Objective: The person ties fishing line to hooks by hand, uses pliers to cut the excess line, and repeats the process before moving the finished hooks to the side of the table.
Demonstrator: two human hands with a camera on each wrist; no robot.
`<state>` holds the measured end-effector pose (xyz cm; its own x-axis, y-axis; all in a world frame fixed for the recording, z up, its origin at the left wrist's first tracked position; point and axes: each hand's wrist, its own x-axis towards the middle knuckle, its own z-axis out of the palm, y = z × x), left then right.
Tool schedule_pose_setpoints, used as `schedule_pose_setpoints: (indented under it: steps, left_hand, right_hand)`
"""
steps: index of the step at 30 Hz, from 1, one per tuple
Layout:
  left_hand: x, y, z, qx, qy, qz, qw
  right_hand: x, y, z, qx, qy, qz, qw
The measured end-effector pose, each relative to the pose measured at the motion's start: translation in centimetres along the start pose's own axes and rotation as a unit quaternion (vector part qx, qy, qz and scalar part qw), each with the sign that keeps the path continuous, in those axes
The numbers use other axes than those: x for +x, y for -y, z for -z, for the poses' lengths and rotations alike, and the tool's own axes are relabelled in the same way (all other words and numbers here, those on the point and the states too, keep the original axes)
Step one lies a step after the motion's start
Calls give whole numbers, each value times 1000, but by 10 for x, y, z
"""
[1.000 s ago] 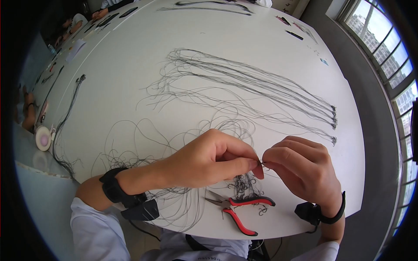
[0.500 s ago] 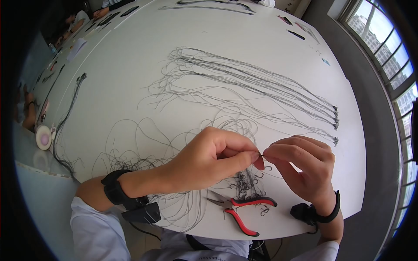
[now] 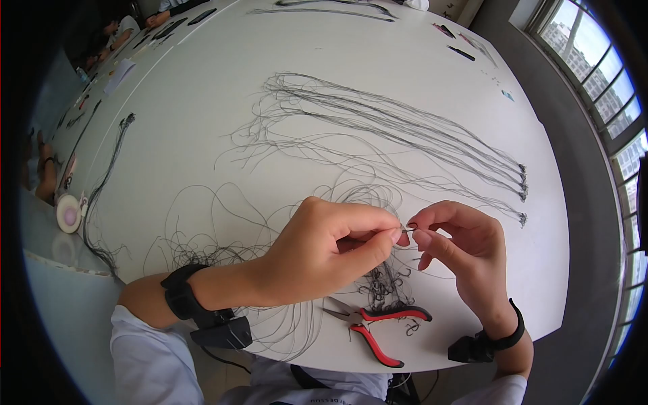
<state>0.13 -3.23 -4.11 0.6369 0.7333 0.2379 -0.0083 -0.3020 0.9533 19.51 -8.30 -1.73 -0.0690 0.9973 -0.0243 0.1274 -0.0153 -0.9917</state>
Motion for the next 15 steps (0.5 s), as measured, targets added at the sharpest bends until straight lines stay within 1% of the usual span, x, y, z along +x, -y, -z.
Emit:
schedule_pose_setpoints:
  steps: [2, 4, 6, 8, 10, 11, 13, 15]
  left_hand:
    - [0, 1, 0, 23, -1, -16, 1000]
    - [0, 0, 0, 33, -1, -16, 999]
    - [0, 1, 0, 44, 0, -16, 999]
    - [0, 3, 0, 57, -8, -32, 998]
    - [0, 2, 0, 59, -8, -35, 998]
    - [1, 1, 0, 61, -8, -38, 997]
    - [1, 2, -1, 59, -10, -39, 997]
    - [1, 3, -1, 58, -12, -41, 997]
  right_hand:
    - [-1, -1, 0, 15, 2, -7, 1000]
    - [-2, -3, 1, 31, -6, -33, 999]
    - [-2, -3, -1, 50, -9, -34, 998]
    - [-1, -5, -1, 68, -12, -34, 997]
    - [0, -6, -1, 18, -11, 15, 1000]
    - [0, -7, -1, 18, -11, 15, 1000]
    - [0, -7, -1, 0, -8, 46, 999]
    - [0, -7, -1, 1, -6, 49, 999]
